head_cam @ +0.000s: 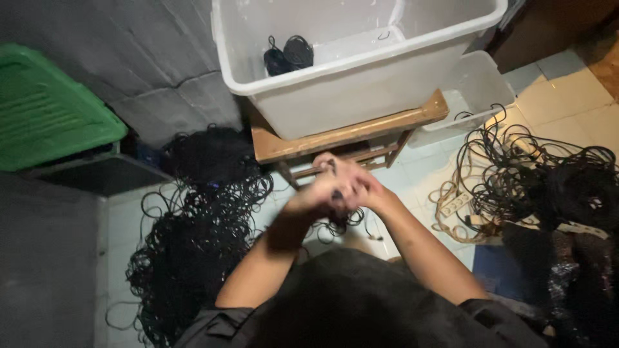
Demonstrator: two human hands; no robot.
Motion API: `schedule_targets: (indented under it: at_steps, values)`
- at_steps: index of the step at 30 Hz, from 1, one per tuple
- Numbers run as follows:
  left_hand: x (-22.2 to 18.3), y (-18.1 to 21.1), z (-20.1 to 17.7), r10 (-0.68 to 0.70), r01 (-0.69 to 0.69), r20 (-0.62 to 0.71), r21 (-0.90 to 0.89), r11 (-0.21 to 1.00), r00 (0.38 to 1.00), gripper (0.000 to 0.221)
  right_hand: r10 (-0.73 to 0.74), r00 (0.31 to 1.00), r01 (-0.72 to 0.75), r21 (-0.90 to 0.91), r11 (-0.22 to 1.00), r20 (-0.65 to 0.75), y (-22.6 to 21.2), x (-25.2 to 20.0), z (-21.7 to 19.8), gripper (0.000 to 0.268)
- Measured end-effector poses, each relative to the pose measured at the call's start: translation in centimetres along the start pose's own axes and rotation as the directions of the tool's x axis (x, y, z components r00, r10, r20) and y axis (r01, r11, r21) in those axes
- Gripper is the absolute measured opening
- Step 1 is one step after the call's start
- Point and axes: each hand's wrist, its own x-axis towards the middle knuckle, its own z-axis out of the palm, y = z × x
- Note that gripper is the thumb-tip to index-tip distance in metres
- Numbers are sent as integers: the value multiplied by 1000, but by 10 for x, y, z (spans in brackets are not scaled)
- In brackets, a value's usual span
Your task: The person coils black cables by hand and places them inside a large white plastic bin located on a wooden stand.
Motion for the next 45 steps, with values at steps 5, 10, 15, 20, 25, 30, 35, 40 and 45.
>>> schedule_targets:
  at_steps: [5, 10, 15, 20, 25, 30, 35, 40, 45]
  values:
    - [21, 13, -1, 242, -141, -366, 282, 949, 898, 56, 445, 867, -484, 169, 859, 223, 19, -43, 5, 19]
    - [35, -2, 6, 581, 14, -393, 836, 549, 713, 61, 369, 873, -284, -282, 916, 318, -51, -34, -49, 44]
    - [17, -18, 6, 15, 267, -376, 685, 678, 926, 61, -31, 998, 40, -217, 975, 45, -109, -8, -103, 33]
    - [12, -29, 15, -364, 328, -122, 745, 581, 923, 75, 191, 975, -188, -38, 981, 114, -80, 2, -127, 19]
    - [13, -28, 27, -112, 63, 315, 161, 985, 943, 100, 375, 876, -445, 211, 870, 305, -18, 1, -71, 18]
    - [33, -32, -6, 214, -267, -264, -185, 946, 941, 102, 368, 761, -643, 549, 534, 533, 3, -36, -12, 28]
    - [34, -62, -29, 293, -177, -542, 257, 950, 788, 83, 567, 588, -756, 143, 638, 577, -4, -46, -21, 30]
    - [42, -59, -6, 410, 283, -757, 596, 751, 508, 69, 304, 793, -182, -271, 945, 528, -45, -38, -46, 26]
    - [23, -52, -7, 156, 199, -470, 621, 758, 869, 61, 199, 929, -128, -234, 964, 313, -59, -16, -87, 23]
